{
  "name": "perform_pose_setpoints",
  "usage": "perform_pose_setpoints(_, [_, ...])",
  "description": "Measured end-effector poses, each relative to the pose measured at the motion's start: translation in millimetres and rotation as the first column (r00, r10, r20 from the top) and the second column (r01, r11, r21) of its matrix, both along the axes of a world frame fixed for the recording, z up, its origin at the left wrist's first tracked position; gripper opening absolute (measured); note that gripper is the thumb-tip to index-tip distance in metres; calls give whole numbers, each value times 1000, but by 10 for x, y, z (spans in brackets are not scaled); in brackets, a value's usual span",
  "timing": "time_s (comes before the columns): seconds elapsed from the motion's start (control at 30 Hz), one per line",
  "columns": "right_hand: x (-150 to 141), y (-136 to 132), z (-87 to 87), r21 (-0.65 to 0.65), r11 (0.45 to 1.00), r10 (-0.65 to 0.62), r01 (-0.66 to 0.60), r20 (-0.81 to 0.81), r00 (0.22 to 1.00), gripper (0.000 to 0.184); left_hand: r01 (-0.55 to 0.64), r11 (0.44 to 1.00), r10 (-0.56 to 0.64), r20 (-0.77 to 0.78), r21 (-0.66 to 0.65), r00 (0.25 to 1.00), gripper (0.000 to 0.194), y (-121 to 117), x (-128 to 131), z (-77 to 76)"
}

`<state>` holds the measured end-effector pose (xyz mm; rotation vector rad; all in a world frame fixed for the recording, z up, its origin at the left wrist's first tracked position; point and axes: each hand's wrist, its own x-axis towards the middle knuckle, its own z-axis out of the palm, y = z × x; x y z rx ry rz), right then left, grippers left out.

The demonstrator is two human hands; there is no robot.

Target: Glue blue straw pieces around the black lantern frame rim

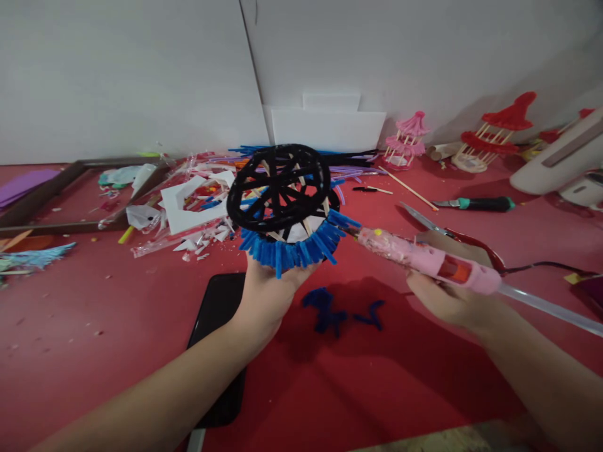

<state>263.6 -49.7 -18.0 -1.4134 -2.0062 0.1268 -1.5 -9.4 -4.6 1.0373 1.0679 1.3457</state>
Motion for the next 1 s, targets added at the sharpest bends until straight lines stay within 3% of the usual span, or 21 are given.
perform_pose_setpoints(0.17, [-48, 149, 192, -99, 981, -177, 168, -91, 980, 8, -114, 993, 116, 69, -21, 991, 39, 46, -4, 38])
perform_pose_setpoints(0.3, [-59, 305, 188, -150, 974, -168, 167, 3, 986, 42, -119, 993, 120, 59, -22, 991, 40, 57, -6, 42])
perform_pose_setpoints(0.43, [-38, 367, 109, -224, 962, -125, 157, 152, 981, 51, -106, 994, 108, 73, -32, 991, 38, 42, 0, 38])
perform_pose_setpoints(0.5, [-38, 367, 57, -181, 965, -140, 189, 251, 958, 46, -92, 995, 96, 92, -37, 991, 37, 36, 3, 42])
perform_pose_setpoints(0.6, [-87, 330, 18, 1, 976, -208, 219, 317, 925, 32, -80, 996, 83, 92, -30, 992, 39, 32, 8, 53])
perform_pose_setpoints(0.67, [-172, 277, 44, 136, 981, -174, 142, 275, 946, 20, -70, 997, 71, 69, -23, 995, 40, 29, 12, 58])
perform_pose_setpoints(0.7, [-228, 246, 69, 181, 982, -91, 46, 247, 965, 14, -66, 998, 67, 58, -18, 996, 41, 28, 13, 58])
perform_pose_setpoints(0.77, [-354, 184, 123, 190, 953, 190, -235, 227, 955, 16, -56, 998, 56, 45, -12, 997, 43, 25, 15, 49])
perform_pose_setpoints(0.83, [-473, 136, 145, 115, 886, 416, -449, 229, 880, 22, -50, 999, 50, 41, -6, 998, 45, 21, 13, 32])
perform_pose_setpoints(0.9, [-564, 110, 111, 57, 847, 500, -528, 246, 830, 27, -52, 999, 52, 36, 5, 998, 46, 20, 10, 12])
perform_pose_setpoints(1.0, [-640, 103, -9, 19, 845, 508, -535, 284, 813, 29, -46, 998, 46, 22, 29, 999, 44, 26, 6, -10])
